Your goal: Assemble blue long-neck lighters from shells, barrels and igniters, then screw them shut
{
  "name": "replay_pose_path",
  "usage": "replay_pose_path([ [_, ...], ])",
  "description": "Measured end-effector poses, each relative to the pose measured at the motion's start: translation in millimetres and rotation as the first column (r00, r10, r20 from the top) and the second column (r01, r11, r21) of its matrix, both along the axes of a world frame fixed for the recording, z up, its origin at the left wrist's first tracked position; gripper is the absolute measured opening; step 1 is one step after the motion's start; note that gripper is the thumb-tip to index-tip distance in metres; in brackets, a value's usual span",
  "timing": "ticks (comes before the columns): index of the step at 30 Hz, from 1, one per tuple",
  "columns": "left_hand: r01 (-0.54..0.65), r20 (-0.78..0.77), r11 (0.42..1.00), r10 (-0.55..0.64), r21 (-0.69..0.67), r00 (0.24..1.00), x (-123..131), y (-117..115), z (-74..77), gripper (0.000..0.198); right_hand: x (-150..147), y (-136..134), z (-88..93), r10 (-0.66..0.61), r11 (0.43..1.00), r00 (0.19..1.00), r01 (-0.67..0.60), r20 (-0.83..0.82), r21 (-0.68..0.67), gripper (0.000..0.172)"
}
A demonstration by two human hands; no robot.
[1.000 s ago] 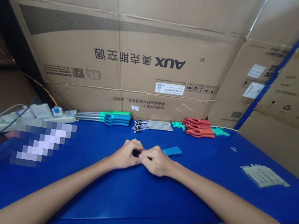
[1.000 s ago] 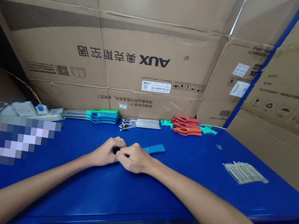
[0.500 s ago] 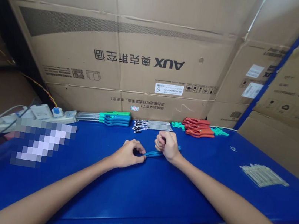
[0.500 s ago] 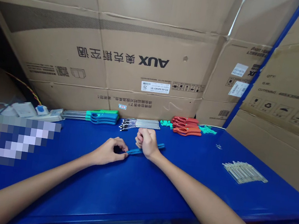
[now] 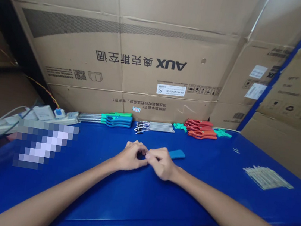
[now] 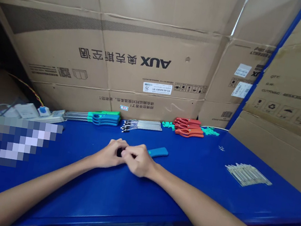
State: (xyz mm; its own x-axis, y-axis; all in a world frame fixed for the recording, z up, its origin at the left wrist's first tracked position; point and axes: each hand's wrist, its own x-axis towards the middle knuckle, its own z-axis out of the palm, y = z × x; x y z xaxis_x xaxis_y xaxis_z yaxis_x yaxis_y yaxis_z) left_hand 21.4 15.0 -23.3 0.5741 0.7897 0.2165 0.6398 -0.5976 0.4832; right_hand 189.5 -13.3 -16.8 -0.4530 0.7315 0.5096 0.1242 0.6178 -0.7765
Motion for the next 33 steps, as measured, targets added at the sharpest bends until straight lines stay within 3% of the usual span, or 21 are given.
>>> replay_pose_path([
  [5,0.081,-0.072,0.996,-0.078,0.037,0.994,-3,-1,-0.5,0.024,-11,-9,-2.9,-0.015,0.998,0.969,-0.003,0.246,0.07,0.029],
  [12,0.071,-0.088,0.995,-0.064,0.075,0.994,2,1,-7.0,0.01,-8,-2,4.3,-0.08,0.997,0.956,0.083,0.282,-0.001,0.016],
  [17,0.027,-0.042,0.998,-0.025,0.057,0.999,5,0,-4.6,0.002,-7,5,10.3,-0.109,0.987,0.986,0.122,0.126,-0.1,0.018],
  [20,-0.007,-0.015,1.0,0.007,0.025,1.0,7,-1,-1.4,0.011,-3,12,16.5,-0.133,0.975,0.991,0.126,-0.026,-0.183,0.021],
  [27,-0.007,0.008,1.0,0.008,-0.027,1.0,7,-2,3.5,0.013,9,18,27.5,-0.126,0.936,0.956,0.026,-0.265,-0.351,0.026],
  [33,0.021,-0.022,0.999,-0.022,-0.039,1.0,3,-3,10.3,0.013,24,29,29.8,-0.129,0.913,0.9,-0.056,-0.416,-0.405,0.026],
])
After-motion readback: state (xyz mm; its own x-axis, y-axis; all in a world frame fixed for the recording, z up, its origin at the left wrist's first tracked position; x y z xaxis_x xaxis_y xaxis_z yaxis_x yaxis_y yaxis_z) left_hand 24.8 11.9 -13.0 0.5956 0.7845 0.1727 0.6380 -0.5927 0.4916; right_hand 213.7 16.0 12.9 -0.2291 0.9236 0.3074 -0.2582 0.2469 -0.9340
